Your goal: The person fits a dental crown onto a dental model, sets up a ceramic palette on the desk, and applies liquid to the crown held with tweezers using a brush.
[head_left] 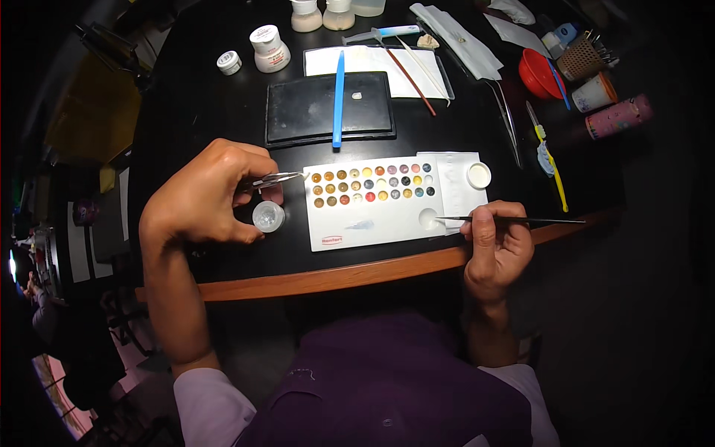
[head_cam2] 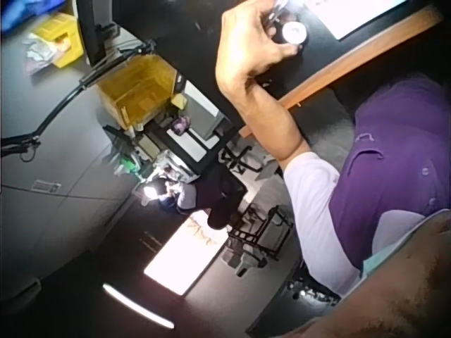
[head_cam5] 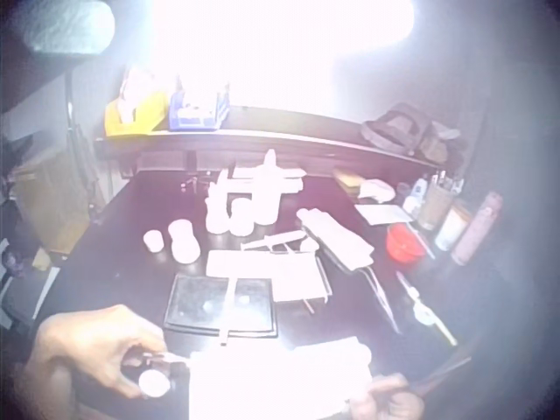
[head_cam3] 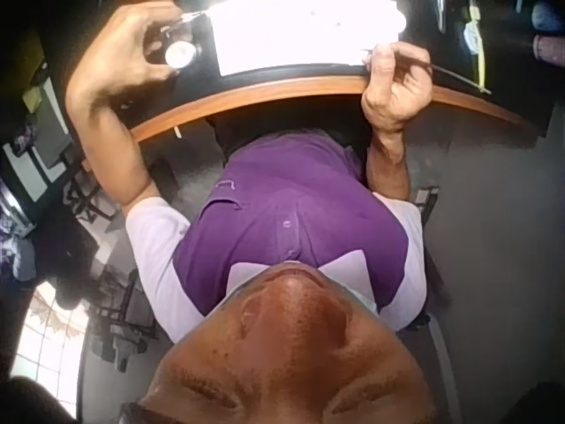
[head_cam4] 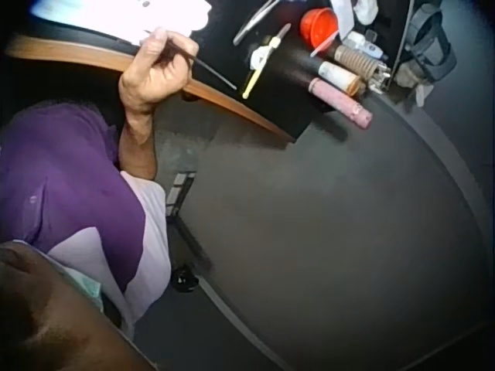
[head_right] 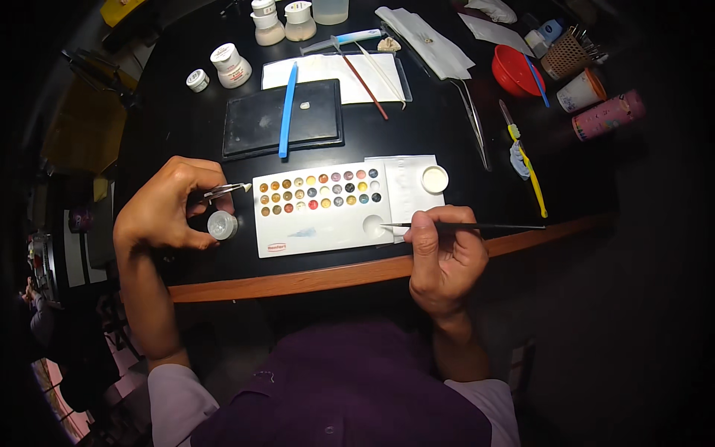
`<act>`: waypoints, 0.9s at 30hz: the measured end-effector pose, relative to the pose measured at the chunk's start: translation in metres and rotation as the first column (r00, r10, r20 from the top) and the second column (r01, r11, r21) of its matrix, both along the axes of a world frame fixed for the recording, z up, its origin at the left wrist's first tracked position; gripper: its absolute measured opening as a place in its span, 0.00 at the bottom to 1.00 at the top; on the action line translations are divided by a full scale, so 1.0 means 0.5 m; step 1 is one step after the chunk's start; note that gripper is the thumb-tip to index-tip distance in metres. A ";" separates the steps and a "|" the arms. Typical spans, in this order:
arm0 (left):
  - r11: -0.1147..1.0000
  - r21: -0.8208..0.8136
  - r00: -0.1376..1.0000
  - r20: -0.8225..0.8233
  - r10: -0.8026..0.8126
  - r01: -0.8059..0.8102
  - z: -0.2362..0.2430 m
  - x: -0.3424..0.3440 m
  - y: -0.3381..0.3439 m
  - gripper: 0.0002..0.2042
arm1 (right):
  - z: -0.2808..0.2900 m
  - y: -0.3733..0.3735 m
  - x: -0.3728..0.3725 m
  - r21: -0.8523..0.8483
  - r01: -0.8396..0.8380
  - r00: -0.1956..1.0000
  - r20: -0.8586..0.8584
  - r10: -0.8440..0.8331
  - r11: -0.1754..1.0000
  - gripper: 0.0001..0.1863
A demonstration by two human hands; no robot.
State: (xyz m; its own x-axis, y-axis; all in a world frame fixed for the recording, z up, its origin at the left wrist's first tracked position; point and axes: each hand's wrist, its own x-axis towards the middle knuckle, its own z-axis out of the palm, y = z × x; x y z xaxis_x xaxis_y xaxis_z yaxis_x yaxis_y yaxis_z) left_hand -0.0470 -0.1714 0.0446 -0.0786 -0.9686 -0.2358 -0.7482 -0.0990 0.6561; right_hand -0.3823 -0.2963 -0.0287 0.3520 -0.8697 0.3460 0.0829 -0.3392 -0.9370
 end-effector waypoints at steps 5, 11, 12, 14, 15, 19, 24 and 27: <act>0.996 0.001 0.996 -0.036 0.084 -0.084 -0.002 0.002 -0.004 0.17 | -0.006 -0.008 0.001 -0.032 -0.037 0.995 -0.093 0.034 0.999 0.06; 0.995 -0.065 0.996 -0.063 0.066 -0.070 -0.010 0.006 -0.009 0.18 | -0.002 -0.010 0.005 -0.040 -0.045 0.993 -0.109 0.040 0.998 0.06; 0.995 -0.066 0.996 -0.052 0.076 -0.079 -0.008 0.008 -0.006 0.18 | -0.003 -0.010 0.008 -0.041 -0.054 0.994 -0.097 0.050 0.998 0.06; 0.983 -0.181 0.995 -0.096 0.007 -0.024 -0.014 0.005 -0.006 0.19 | -0.001 -0.008 0.004 -0.047 -0.045 0.997 -0.058 0.042 0.998 0.05; 0.977 -0.213 0.995 -0.104 0.004 -0.026 -0.011 0.001 -0.005 0.18 | 0.011 -0.002 0.009 0.003 -0.037 0.999 -0.022 0.037 0.999 0.05; 0.952 -0.294 0.977 -0.211 0.018 -0.082 -0.030 -0.008 -0.017 0.17 | 0.025 0.002 0.012 -0.018 -0.084 0.995 0.061 0.085 0.996 0.05; 0.931 -0.331 0.979 -0.174 0.102 -0.156 -0.017 -0.011 -0.013 0.18 | 0.056 0.025 0.078 -0.149 -0.243 0.957 0.124 0.262 0.959 0.04; 0.881 -0.458 0.992 -0.096 0.083 -0.118 -0.017 -0.014 -0.016 0.16 | 0.070 0.032 0.116 -0.255 -0.292 0.945 0.075 0.320 0.922 0.05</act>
State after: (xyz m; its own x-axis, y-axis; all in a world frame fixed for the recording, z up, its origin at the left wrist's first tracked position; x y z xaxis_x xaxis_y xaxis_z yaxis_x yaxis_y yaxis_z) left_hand -0.0543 -0.1794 0.0362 0.0250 -0.9698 0.2425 -0.6998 0.1563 0.6970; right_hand -0.3242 -0.2802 0.0061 0.5338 -0.6135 0.5820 0.3186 -0.4915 -0.8105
